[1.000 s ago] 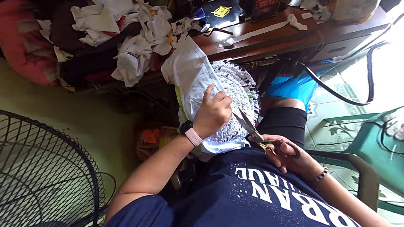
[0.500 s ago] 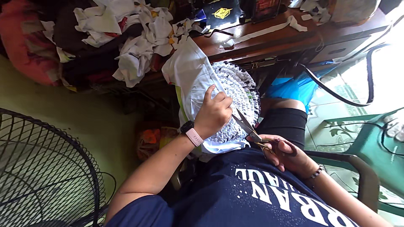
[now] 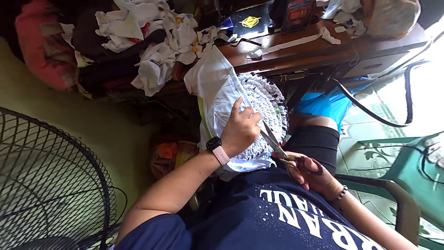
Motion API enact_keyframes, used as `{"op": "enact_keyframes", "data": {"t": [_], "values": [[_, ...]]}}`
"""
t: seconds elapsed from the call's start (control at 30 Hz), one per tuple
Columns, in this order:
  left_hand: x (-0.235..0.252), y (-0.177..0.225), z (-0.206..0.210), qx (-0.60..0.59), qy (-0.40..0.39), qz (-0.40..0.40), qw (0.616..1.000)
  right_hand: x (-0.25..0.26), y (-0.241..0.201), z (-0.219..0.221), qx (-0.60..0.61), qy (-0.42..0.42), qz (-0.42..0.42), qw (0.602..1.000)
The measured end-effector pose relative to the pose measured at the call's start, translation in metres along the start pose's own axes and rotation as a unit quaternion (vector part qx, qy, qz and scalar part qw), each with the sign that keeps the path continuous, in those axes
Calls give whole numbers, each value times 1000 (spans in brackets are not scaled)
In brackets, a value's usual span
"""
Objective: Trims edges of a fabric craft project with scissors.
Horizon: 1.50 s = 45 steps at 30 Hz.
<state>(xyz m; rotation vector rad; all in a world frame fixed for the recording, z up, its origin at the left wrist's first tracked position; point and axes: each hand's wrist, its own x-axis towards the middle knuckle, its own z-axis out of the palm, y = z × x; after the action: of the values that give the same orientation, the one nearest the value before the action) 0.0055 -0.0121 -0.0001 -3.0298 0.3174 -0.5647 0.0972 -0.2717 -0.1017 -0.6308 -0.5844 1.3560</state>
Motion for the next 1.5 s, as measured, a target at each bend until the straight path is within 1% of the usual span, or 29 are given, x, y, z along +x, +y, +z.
{"op": "enact_keyframes", "data": {"t": [0.17,0.33,0.47,0.6,0.93,1.13,1.5], "values": [[0,1,5,8,25,1,1000,-1,2,-2,7,-5,-4,1000],[-5,-1,15,3,92,7,996,-1,2,0,16,-14,-14,1000],[-12,-2,21,5,119,0,993,0,2,1,25,-9,-13,1000],[-14,0,22,5,124,-7,992,1,1,0,29,-15,-10,999],[-13,-1,19,2,105,-5,994,1,0,2,23,-3,-7,1000],[-13,-4,16,-40,98,-17,994,-2,-1,2,12,-3,-12,1000],[-17,-9,22,-78,127,-23,989,-4,0,-3,13,-21,-13,1000]]}}
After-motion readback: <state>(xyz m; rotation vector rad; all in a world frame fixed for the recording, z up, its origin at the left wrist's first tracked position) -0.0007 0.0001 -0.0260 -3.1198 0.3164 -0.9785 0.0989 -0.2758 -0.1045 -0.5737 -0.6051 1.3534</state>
